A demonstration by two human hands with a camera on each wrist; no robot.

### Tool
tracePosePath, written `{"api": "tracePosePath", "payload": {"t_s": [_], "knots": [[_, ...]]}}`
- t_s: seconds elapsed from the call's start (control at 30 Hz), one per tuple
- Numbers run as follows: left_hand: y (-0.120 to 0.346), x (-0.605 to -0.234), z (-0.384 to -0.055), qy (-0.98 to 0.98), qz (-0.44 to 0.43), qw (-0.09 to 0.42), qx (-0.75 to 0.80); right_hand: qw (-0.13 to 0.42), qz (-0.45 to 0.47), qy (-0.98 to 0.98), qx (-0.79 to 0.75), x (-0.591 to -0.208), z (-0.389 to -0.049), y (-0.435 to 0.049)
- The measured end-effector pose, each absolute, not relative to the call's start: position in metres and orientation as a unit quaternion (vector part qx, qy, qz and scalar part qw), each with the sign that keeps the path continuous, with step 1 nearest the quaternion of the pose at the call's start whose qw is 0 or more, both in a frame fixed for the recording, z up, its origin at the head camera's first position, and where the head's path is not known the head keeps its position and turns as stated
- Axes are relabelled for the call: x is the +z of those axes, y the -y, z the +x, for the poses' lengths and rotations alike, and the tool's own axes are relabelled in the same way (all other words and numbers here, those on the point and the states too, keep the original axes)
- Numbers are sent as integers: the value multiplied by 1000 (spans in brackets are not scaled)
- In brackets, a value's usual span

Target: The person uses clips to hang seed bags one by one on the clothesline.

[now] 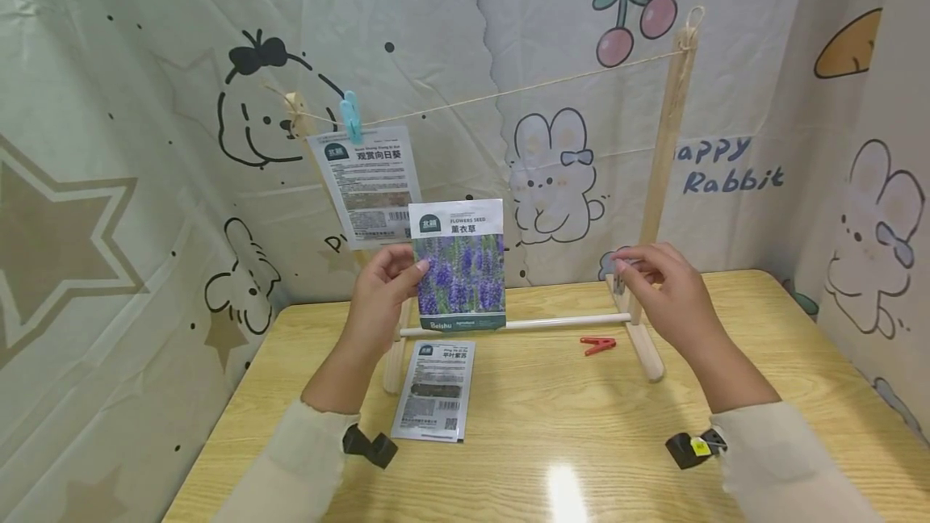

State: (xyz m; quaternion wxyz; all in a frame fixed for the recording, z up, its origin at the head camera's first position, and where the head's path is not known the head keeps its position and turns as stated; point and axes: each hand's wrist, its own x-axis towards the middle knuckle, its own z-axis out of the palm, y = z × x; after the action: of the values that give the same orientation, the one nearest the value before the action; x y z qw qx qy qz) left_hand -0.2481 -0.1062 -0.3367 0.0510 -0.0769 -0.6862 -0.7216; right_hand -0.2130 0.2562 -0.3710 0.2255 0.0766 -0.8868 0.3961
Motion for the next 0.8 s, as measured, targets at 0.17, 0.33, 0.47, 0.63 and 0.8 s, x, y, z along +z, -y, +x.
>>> {"api": "tracePosePath", "payload": {"t_s": [0.17, 0.33, 0.47, 0.63, 0.8], "knots": [[104, -332, -249, 684, -78, 56, -724, 222, 76, 885, 401, -368, -212, -257], [104, -330, -248, 679, -82, 55, -727, 217, 72, 885, 405, -366, -212, -258], [104, -328, -248, 677, -87, 60, -729, 215, 68, 888, 402, -363, -212, -259], [105, -326, -250, 674, -92, 68, -730, 215, 70, 889, 399, -360, -213, -259], [104, -322, -250, 675, -90, 78, -728, 220, 77, 886, 400, -357, -214, -258]]}}
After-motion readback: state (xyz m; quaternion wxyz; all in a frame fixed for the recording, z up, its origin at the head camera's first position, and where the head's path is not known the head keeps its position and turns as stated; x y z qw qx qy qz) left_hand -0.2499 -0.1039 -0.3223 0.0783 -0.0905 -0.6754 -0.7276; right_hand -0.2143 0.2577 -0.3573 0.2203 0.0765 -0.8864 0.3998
